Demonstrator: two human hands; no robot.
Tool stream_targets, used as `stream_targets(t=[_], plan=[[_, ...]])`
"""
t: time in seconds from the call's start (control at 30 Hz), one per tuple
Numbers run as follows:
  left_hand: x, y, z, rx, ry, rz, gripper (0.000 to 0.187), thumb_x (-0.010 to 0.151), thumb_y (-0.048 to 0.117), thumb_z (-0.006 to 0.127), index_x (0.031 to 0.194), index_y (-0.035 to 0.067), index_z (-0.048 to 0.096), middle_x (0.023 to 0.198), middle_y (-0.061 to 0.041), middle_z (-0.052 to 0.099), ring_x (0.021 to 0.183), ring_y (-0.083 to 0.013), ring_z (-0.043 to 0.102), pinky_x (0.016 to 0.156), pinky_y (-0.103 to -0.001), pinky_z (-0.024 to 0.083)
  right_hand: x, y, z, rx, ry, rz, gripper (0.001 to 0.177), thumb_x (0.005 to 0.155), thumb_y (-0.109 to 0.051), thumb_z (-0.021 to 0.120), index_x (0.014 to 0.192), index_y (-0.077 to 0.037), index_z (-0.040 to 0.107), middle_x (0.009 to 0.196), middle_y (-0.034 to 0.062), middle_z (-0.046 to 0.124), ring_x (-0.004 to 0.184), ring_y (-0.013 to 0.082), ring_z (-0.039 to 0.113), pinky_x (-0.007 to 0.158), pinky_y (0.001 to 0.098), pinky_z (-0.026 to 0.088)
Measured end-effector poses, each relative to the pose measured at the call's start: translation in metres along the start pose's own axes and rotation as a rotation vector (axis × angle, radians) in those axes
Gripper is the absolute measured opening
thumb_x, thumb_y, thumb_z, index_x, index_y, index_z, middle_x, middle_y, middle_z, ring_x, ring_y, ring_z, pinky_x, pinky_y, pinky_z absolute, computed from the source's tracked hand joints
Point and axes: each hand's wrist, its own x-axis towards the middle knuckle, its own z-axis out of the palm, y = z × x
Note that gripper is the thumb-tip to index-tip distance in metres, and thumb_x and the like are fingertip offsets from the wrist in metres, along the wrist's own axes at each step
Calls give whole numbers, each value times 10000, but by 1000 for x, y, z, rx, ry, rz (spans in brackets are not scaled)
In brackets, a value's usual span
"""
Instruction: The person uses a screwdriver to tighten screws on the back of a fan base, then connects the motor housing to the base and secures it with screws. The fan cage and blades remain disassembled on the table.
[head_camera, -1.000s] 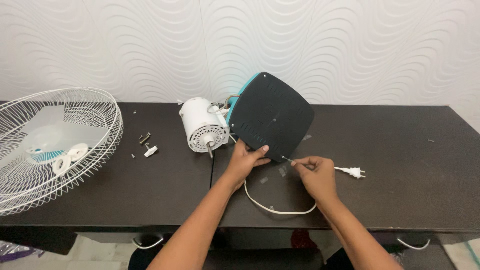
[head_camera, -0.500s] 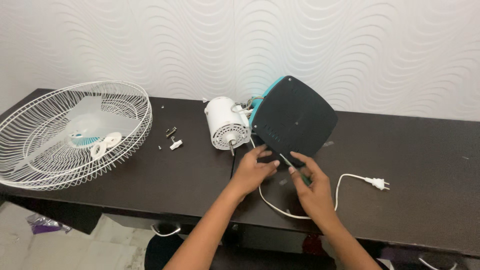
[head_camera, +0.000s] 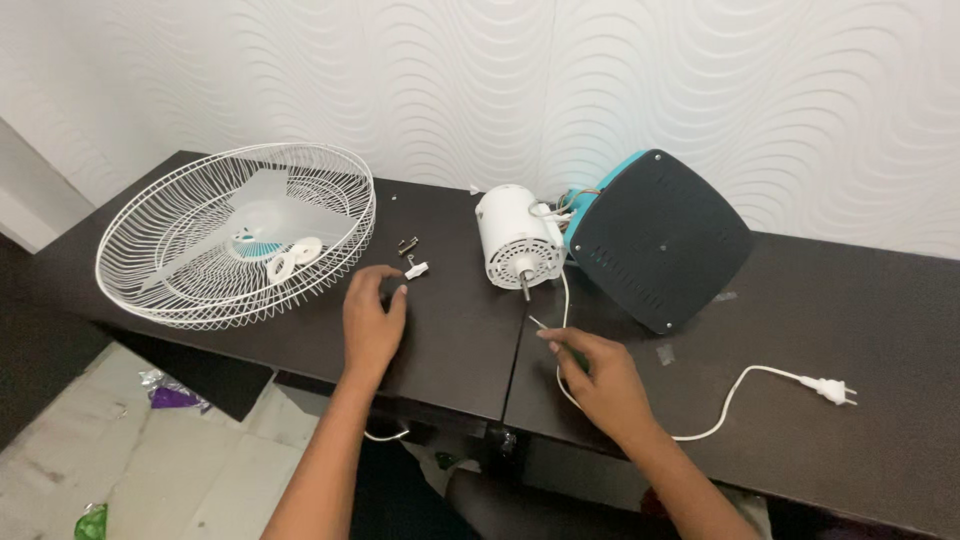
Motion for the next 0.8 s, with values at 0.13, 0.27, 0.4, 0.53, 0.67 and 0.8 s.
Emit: stream_targets(t=[0.13, 0.27, 0.4, 0.53, 0.67, 0.8], plan=[[14, -25, 7, 84, 5, 113, 339, 882, 22, 657, 1221, 9, 651, 1380, -213, 543, 1295, -404, 485, 1083, -477, 395, 5, -21, 21, -28, -79, -155, 298, 944, -106, 596, 1188, -161, 759, 871, 20, 725, 650, 132, 633, 618, 319, 503], [25, -38, 15, 185, -12, 186, 321, 882, -8, 634, 1201, -2, 660, 1287, -194, 602, 1217, -399, 549, 1031, -473, 442, 11, -37, 48, -156, -138, -153, 270, 967, -151, 596, 1194, -175, 740, 859, 43, 696, 671, 184, 645, 656, 353, 509], [28, -37, 19, 265, -42, 147, 233, 908, -1, 632, 1135, 15, 680, 1151, -145, 669, 1103, -361, 608, 960, -462, 482, 18, -38, 58, -241, -79, -289, 249, 971, -162, 590, 1176, -157, 731, 923, 49, 700, 729, 225, 670, 683, 385, 528], [26, -33, 15, 286, -41, 133, 171, 914, 6, 650, 1077, 30, 698, 1047, -137, 693, 1047, -350, 624, 930, -457, 492, 17, -31, 59, -166, -12, -343, 233, 967, -177, 609, 1162, -130, 725, 925, 62, 711, 759, 241, 680, 708, 392, 537], [23, -29, 9, 66, 41, 85, 272, 862, -42, 660, 1128, 17, 675, 994, -144, 702, 978, -342, 651, 864, -450, 506, 13, -28, 58, -177, -46, -226, 260, 947, -195, 626, 1183, -139, 720, 891, 68, 705, 698, 232, 658, 698, 385, 526], [24, -24, 6, 17, 56, 32, 309, 851, -73, 661, 1144, 28, 671, 964, -139, 707, 921, -316, 684, 826, -422, 531, 14, -32, 57, -143, -30, -208, 271, 927, -193, 647, 1181, -131, 717, 876, 68, 709, 667, 214, 637, 677, 368, 517]])
